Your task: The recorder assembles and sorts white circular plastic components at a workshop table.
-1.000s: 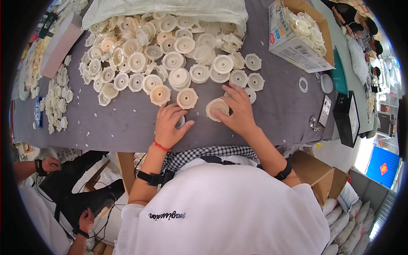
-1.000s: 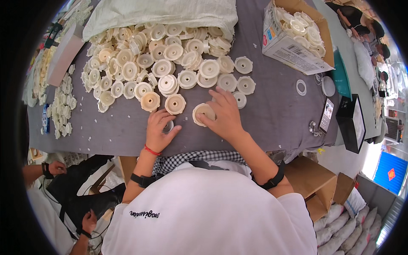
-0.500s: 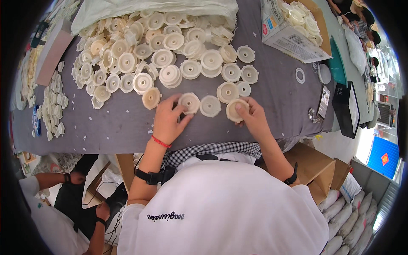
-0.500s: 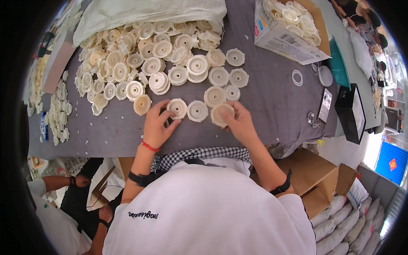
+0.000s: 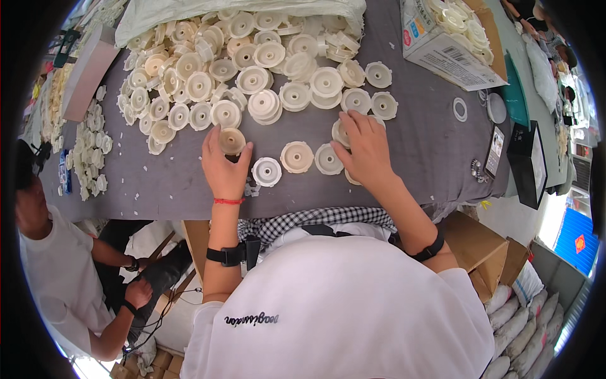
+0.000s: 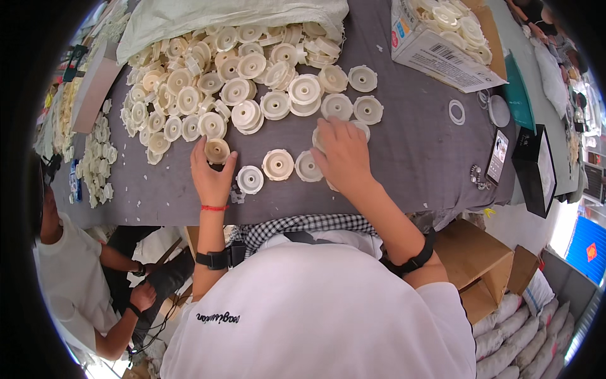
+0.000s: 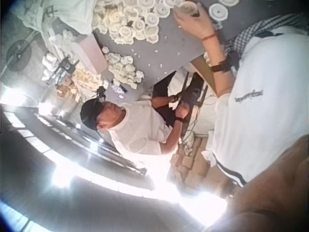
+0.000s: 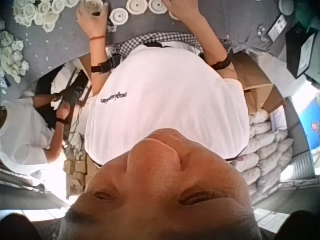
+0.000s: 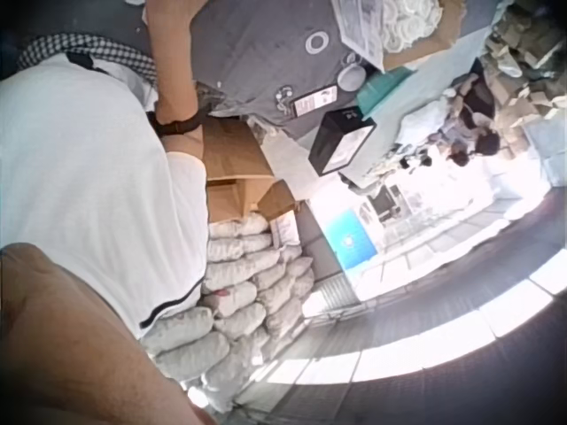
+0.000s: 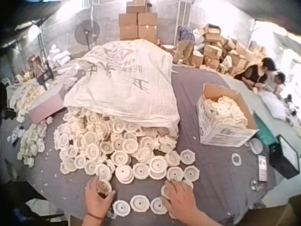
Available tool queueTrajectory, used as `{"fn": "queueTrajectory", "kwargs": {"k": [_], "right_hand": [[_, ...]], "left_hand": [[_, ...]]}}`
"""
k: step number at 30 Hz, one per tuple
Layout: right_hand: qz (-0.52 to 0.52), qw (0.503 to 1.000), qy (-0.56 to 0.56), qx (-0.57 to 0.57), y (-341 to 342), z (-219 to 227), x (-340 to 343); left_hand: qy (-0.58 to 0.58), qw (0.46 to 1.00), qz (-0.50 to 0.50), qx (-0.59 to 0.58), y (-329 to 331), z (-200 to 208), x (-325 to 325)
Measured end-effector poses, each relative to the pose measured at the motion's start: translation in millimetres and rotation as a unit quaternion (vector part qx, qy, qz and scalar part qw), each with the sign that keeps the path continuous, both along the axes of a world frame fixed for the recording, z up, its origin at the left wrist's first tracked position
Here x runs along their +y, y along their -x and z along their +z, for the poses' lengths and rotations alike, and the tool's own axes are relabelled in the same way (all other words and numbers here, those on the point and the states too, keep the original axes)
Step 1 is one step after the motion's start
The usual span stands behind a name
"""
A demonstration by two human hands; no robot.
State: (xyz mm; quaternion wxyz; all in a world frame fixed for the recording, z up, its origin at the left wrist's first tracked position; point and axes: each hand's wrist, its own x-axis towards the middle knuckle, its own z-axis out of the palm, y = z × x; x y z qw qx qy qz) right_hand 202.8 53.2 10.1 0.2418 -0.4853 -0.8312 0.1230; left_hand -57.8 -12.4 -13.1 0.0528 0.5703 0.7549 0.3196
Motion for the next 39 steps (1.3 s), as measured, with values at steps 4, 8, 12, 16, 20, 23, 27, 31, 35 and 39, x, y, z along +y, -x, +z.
{"fn": "queueTrajectory", "kwargs": {"k": [4, 8, 12, 16, 20, 23, 27, 31, 35, 39], "right_hand": [[-0.034, 0.984, 0.131, 0.117, -17.3, 0.9, 2.0], [-0.166, 0.961, 0.034, 0.218, -46.9, -3.7, -7.8], [-0.269, 0.944, -0.031, 0.19, -76.1, -7.4, -20.6], [-0.193, 0.976, -0.092, 0.031, -74.9, -10.2, -23.2], [-0.047, 0.996, -0.058, 0.052, -42.5, -7.5, -10.4], [0.032, 0.999, 0.004, -0.002, -23.9, -4.7, 1.5], [0.036, 0.998, 0.0, -0.05, -24.2, -13.0, 3.8], [0.033, 0.999, -0.013, -0.011, -33.3, -17.5, 1.1], [-0.052, 0.99, -0.021, 0.126, -45.7, -1.9, -12.8], [-0.068, 0.98, -0.03, 0.185, -62.6, 1.7, -32.2]], "left_hand": [[0.007, 0.999, -0.003, -0.052, -1.6, 9.7, -2.8], [0.02, 0.994, -0.066, -0.088, -12.7, 28.9, -18.6], [0.057, 0.978, -0.16, -0.12, -30.3, 31.9, -19.6], [0.041, 0.965, -0.236, -0.109, -52.4, 34.4, -4.0], [0.065, 0.953, -0.295, -0.034, -60.1, 32.7, 12.9], [0.114, 0.942, -0.311, 0.056, -57.3, 32.0, 12.7], [0.138, 0.941, -0.299, 0.077, -49.9, 29.1, 3.9], [0.122, 0.948, -0.283, 0.085, -54.5, 37.0, 0.8], [0.104, 0.951, -0.284, 0.066, -58.3, 34.5, 3.6], [0.113, 0.943, -0.302, 0.08, -54.6, 23.7, 4.3]]}}
